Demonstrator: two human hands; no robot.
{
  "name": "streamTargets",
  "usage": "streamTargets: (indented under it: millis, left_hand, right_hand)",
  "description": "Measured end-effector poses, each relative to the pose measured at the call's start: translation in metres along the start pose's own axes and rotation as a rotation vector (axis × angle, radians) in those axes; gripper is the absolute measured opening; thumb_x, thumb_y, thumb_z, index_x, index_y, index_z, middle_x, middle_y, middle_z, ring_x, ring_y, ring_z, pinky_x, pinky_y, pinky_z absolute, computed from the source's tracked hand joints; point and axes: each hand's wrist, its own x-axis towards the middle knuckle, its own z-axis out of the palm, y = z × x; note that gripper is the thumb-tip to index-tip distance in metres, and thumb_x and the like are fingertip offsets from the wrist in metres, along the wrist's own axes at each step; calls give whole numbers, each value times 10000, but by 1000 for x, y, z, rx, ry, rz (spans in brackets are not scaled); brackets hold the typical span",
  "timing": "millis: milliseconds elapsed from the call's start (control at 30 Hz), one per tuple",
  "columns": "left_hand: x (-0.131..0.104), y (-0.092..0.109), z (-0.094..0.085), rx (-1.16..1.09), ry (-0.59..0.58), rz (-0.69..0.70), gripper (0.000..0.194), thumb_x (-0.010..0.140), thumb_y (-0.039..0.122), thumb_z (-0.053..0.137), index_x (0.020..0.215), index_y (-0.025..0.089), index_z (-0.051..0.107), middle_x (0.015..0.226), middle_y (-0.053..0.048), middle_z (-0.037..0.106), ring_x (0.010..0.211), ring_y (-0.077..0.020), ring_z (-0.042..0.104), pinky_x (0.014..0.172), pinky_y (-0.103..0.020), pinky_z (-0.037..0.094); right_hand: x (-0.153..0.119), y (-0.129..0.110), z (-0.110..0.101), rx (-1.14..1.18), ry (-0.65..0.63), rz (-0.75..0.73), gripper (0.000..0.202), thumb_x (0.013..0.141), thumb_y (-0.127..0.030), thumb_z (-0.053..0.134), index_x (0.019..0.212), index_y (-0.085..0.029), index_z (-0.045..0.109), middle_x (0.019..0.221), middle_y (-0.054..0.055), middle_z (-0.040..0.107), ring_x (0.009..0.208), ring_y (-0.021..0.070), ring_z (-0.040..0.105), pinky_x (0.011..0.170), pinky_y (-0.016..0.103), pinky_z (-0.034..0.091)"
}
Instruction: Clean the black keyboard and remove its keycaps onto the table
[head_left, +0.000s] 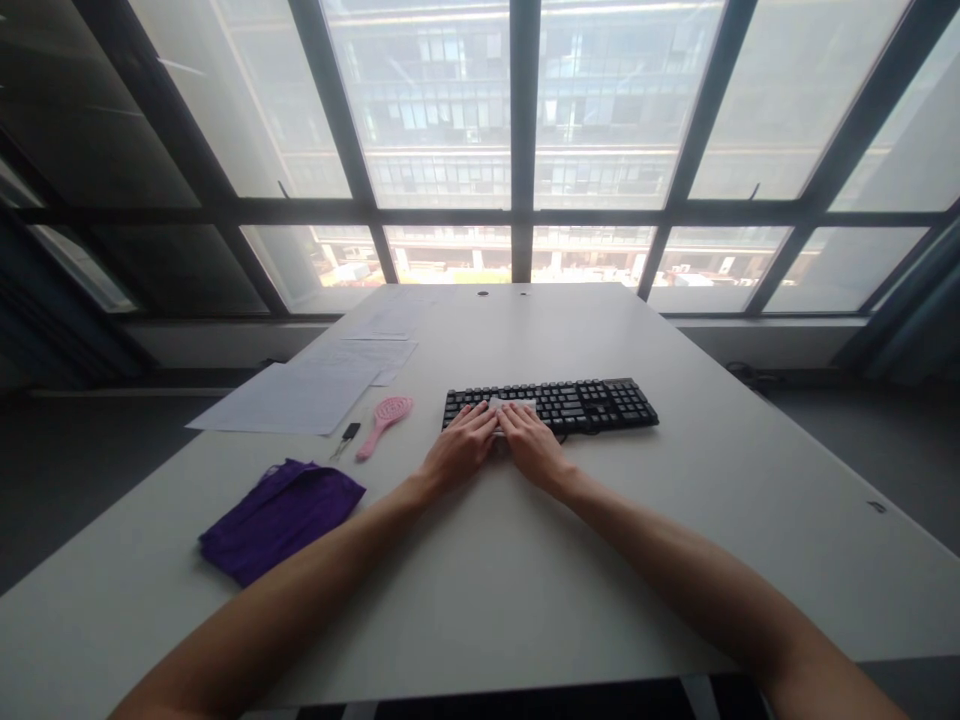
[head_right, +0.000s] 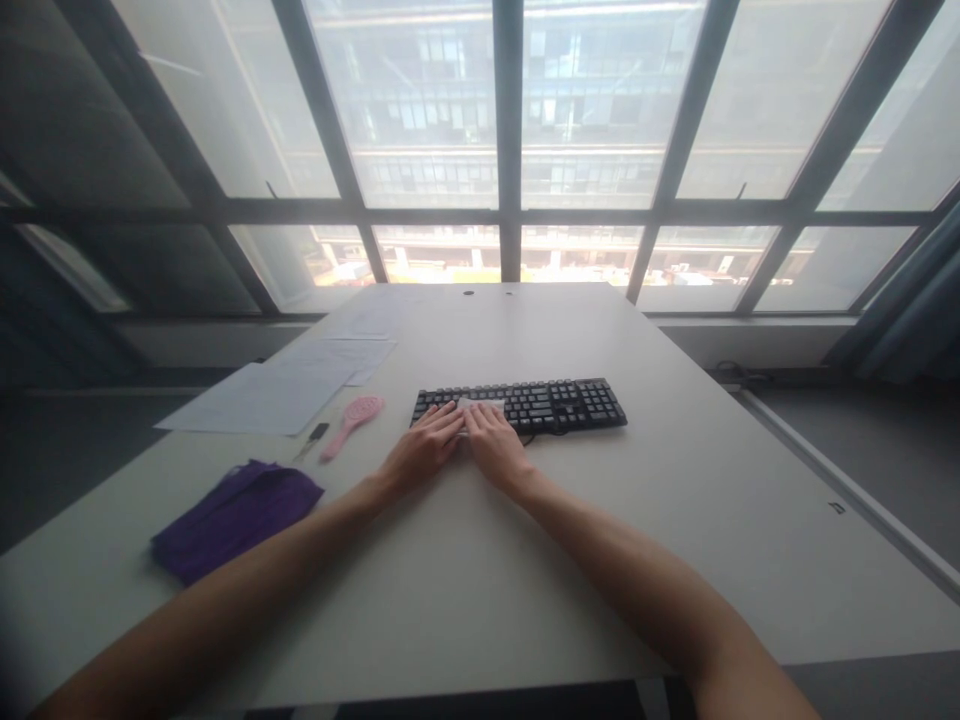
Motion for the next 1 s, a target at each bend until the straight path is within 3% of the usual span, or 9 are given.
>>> streamTargets:
  millis: [267, 433, 700, 900, 1000]
  left_hand:
    - [1, 5, -7, -46, 9, 15, 414, 1008, 255, 427, 1396, 215, 567, 1431, -79, 583, 1408, -253, 450, 1202, -498, 331]
    - [0, 4, -6, -43, 6, 13, 420, 1001, 263, 442, 1399, 210, 562, 1449, -91, 564, 1415, -258, 440, 1206, -508, 319]
    - [0, 5, -6, -22, 16, 2, 434, 999, 278, 445, 1405, 158, 540, 1493, -114, 514, 1445, -261, 394, 1207, -501, 312]
    - [0, 6, -7, -39, 7, -4, 461, 997, 278, 443, 1440, 164, 504, 1506, -117, 497, 1447, -263, 391, 1204, -499, 322]
    - [0, 6, -6, -42, 0, -4, 454, 999, 281, 444, 1433, 163, 510, 1506, -116, 497, 1449, -264, 387, 1206, -494, 323]
  right_hand:
    - [2, 0, -5, -8, -10, -14, 437, 976, -99, 401, 1373, -49, 580, 1428, 189, 567, 1363, 264, 490, 1185, 421, 312]
    - [-1, -3, -8, -24, -13, -5, 477, 942, -44, 401, 1392, -52, 558, 1443, 199, 547, 1375, 263, 472, 1183, 433, 310]
    - [-6, 9, -18, -111, -10, 270, 465, 926, -36, 392, 1356, 21, 561, 1421, 268, 541, 1377, 298, 469, 1185, 454, 287]
    - [-7, 11, -8, -37, -31, 86, 527, 925, -52, 408, 1445, -47, 494, 1519, 226, 445, 1443, 281, 392, 1180, 431, 324]
    - [-4, 9, -7, -47, -43, 69, 506, 937, -48, 397, 1428, -40, 517, 1500, 227, 468, 1422, 280, 428, 1170, 417, 346]
